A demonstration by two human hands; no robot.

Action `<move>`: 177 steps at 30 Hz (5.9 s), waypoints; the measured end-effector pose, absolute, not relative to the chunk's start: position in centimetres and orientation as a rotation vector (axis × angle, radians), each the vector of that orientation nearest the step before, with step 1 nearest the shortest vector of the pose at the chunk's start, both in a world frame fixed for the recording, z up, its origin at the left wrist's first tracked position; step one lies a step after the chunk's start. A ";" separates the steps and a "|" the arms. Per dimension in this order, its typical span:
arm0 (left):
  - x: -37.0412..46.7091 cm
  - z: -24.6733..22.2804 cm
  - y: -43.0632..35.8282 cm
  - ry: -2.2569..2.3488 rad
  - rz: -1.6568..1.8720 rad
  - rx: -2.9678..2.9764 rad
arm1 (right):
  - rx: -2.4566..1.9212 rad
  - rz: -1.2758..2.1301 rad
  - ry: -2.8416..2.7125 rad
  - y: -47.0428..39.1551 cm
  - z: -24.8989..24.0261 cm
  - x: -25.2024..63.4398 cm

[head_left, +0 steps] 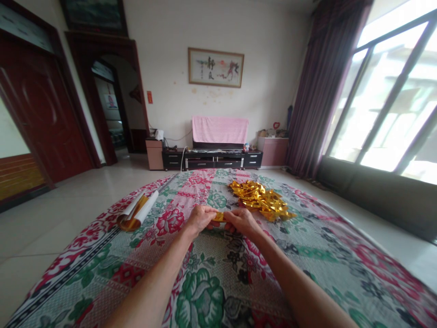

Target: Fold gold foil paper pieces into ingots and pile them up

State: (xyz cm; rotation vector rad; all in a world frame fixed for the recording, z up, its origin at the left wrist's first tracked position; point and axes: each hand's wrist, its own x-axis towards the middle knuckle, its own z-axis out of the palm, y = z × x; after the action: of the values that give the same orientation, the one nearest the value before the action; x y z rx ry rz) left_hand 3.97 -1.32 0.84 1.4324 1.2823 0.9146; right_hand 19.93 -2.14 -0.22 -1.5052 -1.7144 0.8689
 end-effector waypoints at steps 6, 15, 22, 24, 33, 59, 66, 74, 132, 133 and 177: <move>3.8 0.8 -1.2 1.291 0.885 1.412 | -1.495 0.781 -1.735 -2.3 -0.1 20.0; 4.0 0.7 -1.0 1.312 0.895 1.430 | -1.475 0.760 -1.747 -2.5 -0.1 19.8; 4.1 0.4 -0.9 1.303 0.931 1.425 | -1.511 0.793 -1.671 -2.8 0.5 19.6; 4.1 0.4 -0.9 1.282 0.960 1.416 | -1.501 0.835 -1.651 -2.7 0.5 19.7; 4.2 0.3 -0.9 1.257 1.025 1.398 | -1.409 1.032 -1.598 -2.5 0.4 19.9; 4.5 0.3 -1.0 1.266 0.990 1.408 | -1.284 1.101 -1.482 -2.1 -0.6 19.7; 4.9 0.0 -0.9 1.353 1.051 1.410 | -1.289 1.031 -1.564 -2.4 -0.5 19.5; 5.3 -0.8 -0.4 1.393 1.088 1.425 | -1.315 0.947 -1.539 -2.4 -0.7 19.2; 5.0 -1.5 0.0 1.417 1.102 1.566 | -1.262 1.094 -1.471 -2.4 -0.6 19.4; 5.0 -1.4 0.0 1.426 1.097 1.579 | -1.260 1.097 -1.472 -2.4 -0.6 19.5; 5.2 -1.6 -0.5 1.415 1.162 1.525 | -1.209 1.051 -1.549 -2.3 -1.3 19.8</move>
State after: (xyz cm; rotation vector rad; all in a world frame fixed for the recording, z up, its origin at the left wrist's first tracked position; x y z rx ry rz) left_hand 5.18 -0.47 -1.62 1.5251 1.4150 1.1621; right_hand 19.81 -2.27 -1.32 -1.2088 -1.5489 1.0515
